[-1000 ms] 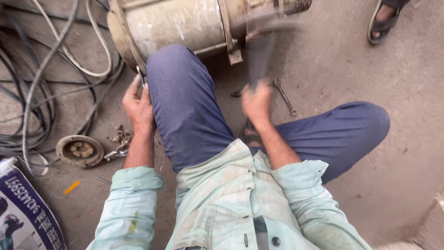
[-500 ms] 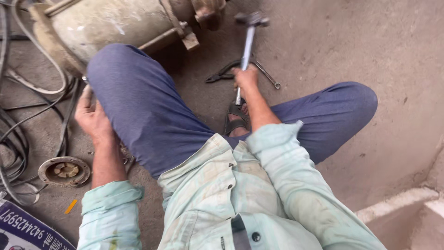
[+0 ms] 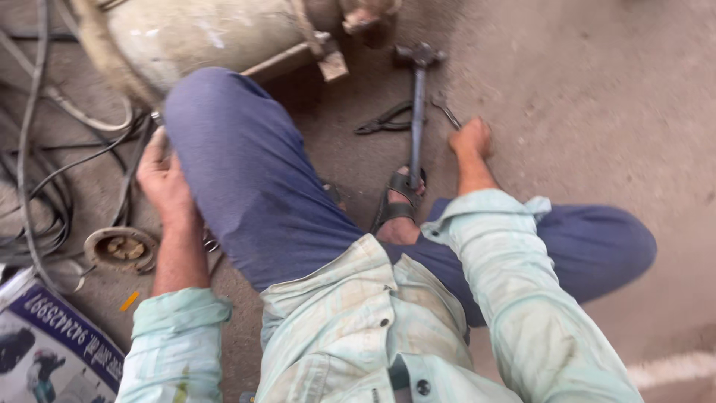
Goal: The person sits on the ground and uses a wrench and hammer to loosen and tighten bolts on a cylindrical motor. They briefly handle a small white paper or tape, then resume using the wrench and hammer on the motor casing.
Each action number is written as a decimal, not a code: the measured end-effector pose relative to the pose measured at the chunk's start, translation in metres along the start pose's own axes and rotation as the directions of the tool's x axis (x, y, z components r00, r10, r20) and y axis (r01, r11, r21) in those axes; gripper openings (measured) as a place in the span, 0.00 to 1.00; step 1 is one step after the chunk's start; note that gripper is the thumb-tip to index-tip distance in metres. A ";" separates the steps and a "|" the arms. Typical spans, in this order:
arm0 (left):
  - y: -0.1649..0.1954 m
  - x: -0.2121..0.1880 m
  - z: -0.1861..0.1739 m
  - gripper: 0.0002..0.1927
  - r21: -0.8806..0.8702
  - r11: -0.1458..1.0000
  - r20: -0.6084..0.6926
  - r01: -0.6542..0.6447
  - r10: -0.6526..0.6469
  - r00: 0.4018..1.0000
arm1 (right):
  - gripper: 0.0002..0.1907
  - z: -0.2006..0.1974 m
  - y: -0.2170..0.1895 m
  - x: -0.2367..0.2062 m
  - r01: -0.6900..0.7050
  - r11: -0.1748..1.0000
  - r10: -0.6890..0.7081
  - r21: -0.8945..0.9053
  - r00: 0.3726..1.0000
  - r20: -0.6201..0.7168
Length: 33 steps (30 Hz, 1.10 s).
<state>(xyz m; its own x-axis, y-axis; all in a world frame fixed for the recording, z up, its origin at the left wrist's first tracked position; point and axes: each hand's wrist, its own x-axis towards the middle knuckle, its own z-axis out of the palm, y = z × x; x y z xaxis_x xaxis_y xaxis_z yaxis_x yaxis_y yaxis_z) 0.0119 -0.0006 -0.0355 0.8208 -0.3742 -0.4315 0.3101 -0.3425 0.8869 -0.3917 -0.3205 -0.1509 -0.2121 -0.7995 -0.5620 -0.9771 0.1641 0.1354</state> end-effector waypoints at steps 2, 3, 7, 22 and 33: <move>-0.001 0.001 0.000 0.20 0.070 0.994 -0.049 0.084 -0.081 0.996 | 0.24 0.002 0.001 -0.003 -0.066 0.996 0.072 -0.067 0.994 0.081; -0.002 0.001 0.000 0.19 0.092 0.988 -0.066 0.126 -0.121 0.990 | 0.24 0.004 0.001 -0.004 -0.046 0.995 0.053 -0.086 0.995 0.081; -0.006 0.004 0.003 0.19 0.067 0.996 -0.048 0.056 -0.053 0.997 | 0.23 0.014 0.004 0.005 0.056 0.991 -0.046 -0.118 0.996 0.081; 0.002 0.002 0.016 0.19 0.048 0.987 -0.121 0.156 -0.149 0.981 | 0.09 -0.099 -0.085 -0.076 0.512 0.750 -0.484 0.419 0.856 -0.180; 0.014 -0.001 0.021 0.20 0.058 0.993 -0.130 0.100 -0.091 0.987 | 0.08 -0.160 -0.086 -0.171 0.906 0.401 -0.770 0.137 0.414 -0.485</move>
<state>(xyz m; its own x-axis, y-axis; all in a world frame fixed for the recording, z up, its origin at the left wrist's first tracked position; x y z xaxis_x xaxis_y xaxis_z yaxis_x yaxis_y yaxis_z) 0.0048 -0.0233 -0.0258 0.8445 -0.2258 -0.4856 0.3622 -0.4271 0.8285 -0.2691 -0.2908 0.0642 0.6724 -0.7379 0.0588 -0.5863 -0.5794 -0.5662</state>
